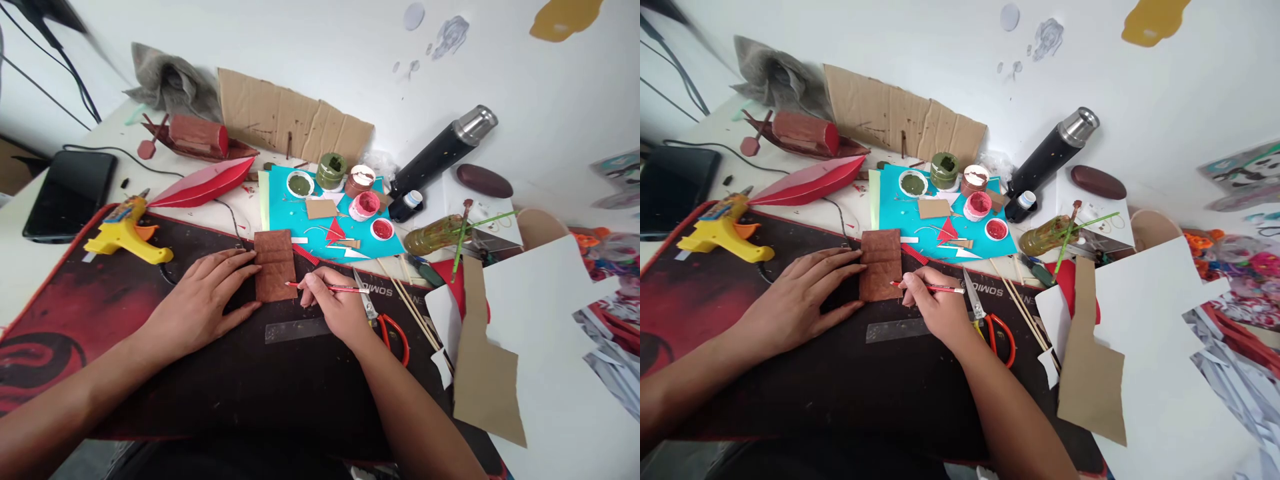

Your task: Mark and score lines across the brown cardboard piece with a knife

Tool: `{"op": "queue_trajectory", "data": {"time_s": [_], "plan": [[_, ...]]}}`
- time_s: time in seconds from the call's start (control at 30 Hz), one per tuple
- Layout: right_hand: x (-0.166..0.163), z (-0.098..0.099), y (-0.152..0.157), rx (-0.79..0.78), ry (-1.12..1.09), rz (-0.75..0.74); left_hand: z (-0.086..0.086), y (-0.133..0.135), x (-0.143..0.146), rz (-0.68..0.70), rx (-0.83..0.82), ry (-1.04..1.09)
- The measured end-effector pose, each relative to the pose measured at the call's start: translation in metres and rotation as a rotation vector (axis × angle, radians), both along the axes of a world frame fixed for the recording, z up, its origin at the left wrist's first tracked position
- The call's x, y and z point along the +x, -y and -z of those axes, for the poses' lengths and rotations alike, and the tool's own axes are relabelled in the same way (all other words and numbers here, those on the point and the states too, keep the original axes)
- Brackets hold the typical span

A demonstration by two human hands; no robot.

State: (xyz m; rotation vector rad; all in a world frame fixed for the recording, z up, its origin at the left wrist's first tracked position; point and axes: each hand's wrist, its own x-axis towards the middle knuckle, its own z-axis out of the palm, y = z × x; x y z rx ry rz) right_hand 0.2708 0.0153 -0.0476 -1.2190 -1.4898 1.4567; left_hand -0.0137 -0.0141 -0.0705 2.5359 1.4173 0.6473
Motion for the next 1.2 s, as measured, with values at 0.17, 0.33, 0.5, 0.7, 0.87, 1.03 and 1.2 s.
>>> {"op": "queue_trajectory", "data": {"time_s": [0.17, 0.33, 0.5, 0.7, 0.87, 1.03, 1.2], "plan": [[0.0006, 0.0, 0.0001, 0.019, 0.02, -0.011, -0.0004, 0.0, 0.0004, -0.001, -0.012, 0.004], [0.0012, -0.0001, 0.0004, 0.022, 0.018, -0.015, -0.0001, 0.0, 0.0009, -0.005, -0.009, -0.007], [0.0018, -0.0007, 0.0009, 0.018, 0.015, -0.008, 0.0002, 0.0004, 0.0012, -0.007, -0.01, 0.012], [0.001, -0.0003, 0.0001, 0.002, 0.018, -0.006, -0.0008, 0.0003, 0.0018, -0.007, -0.019, 0.027], [-0.0011, 0.0009, -0.0008, -0.008, -0.007, 0.001, -0.0019, -0.0001, 0.0027, 0.002, 0.015, 0.001], [-0.0011, 0.001, -0.0006, -0.002, 0.002, 0.002, -0.0012, 0.0002, 0.0022, 0.0, 0.004, 0.006], [-0.0005, 0.0012, -0.0005, -0.012, 0.019, 0.006, -0.0008, 0.0003, 0.0017, -0.006, -0.002, -0.006]]}}
